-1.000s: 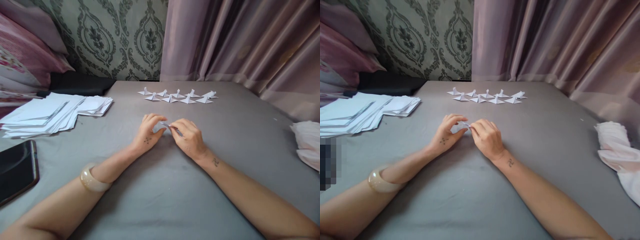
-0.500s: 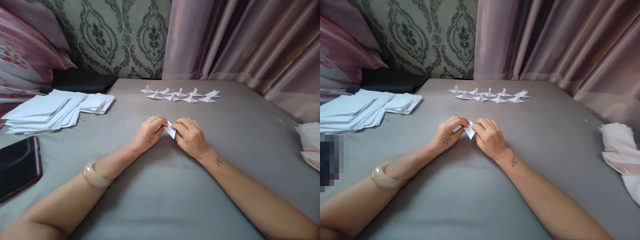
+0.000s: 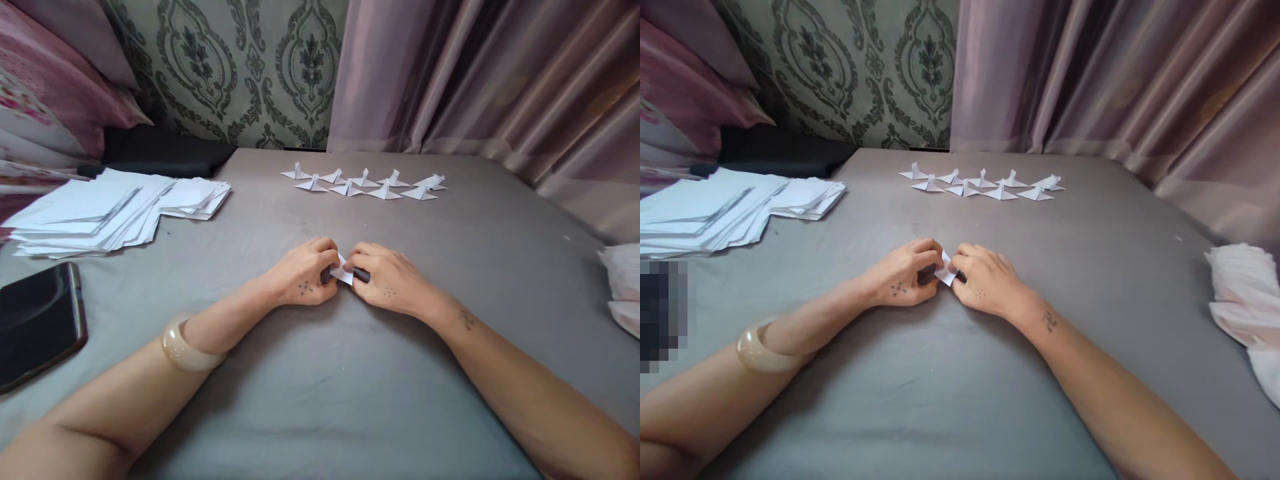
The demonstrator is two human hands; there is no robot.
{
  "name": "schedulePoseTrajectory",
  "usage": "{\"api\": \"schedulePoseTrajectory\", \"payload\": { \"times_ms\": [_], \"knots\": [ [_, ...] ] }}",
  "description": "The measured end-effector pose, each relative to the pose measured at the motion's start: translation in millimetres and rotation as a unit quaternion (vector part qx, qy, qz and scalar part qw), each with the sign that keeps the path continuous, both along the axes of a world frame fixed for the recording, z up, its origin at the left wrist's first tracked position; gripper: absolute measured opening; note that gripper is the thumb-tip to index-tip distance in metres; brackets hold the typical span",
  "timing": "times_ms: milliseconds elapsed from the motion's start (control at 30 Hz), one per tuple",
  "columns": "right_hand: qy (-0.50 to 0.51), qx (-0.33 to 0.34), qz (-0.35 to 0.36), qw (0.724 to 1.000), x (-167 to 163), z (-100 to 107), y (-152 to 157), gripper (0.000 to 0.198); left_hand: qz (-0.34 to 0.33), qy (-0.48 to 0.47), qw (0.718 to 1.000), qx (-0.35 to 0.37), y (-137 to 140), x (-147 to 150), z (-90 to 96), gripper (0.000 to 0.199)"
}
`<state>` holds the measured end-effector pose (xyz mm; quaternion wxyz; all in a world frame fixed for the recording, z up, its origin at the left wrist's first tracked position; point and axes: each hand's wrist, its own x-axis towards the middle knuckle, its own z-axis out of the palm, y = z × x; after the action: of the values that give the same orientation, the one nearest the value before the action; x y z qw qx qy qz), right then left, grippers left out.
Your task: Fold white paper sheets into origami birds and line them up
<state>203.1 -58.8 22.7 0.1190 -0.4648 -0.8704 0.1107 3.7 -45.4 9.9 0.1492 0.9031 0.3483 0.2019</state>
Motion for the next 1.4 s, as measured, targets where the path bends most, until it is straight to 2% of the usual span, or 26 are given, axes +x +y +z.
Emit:
{"api": "schedulePoseTrajectory", "payload": {
  "times_ms": [233,367,500,633,1167,1300,1400],
  "knots": [
    [0.110,-0.110,0.012,0.988,10,-2,14,0.016,0.028,-0.007,0.999,-0.034,-3,3,2.3,0.011],
    [0.152,-0.149,-0.006,0.977,10,-7,20,0.023,0.082,-0.048,0.991,-0.089,-1,6,1.0,0.018],
    [0.153,-0.138,-0.045,0.978,6,-10,21,0.020,0.123,-0.066,0.980,-0.141,1,6,-0.8,0.021],
    [0.155,-0.120,-0.054,0.979,4,-13,21,0.017,0.142,-0.075,0.974,-0.159,3,4,-3.4,0.022],
    [0.177,-0.148,-0.094,0.968,2,-16,24,0.020,0.136,-0.084,0.972,-0.170,9,0,-9.5,0.020],
    [0.173,-0.144,-0.100,0.969,2,-17,25,0.015,0.166,-0.085,0.970,-0.156,5,2,-12.7,0.016],
    [0.170,-0.138,-0.119,0.969,2,-18,26,0.017,0.201,-0.089,0.966,-0.138,1,4,-14.1,0.021]
  ]
}}
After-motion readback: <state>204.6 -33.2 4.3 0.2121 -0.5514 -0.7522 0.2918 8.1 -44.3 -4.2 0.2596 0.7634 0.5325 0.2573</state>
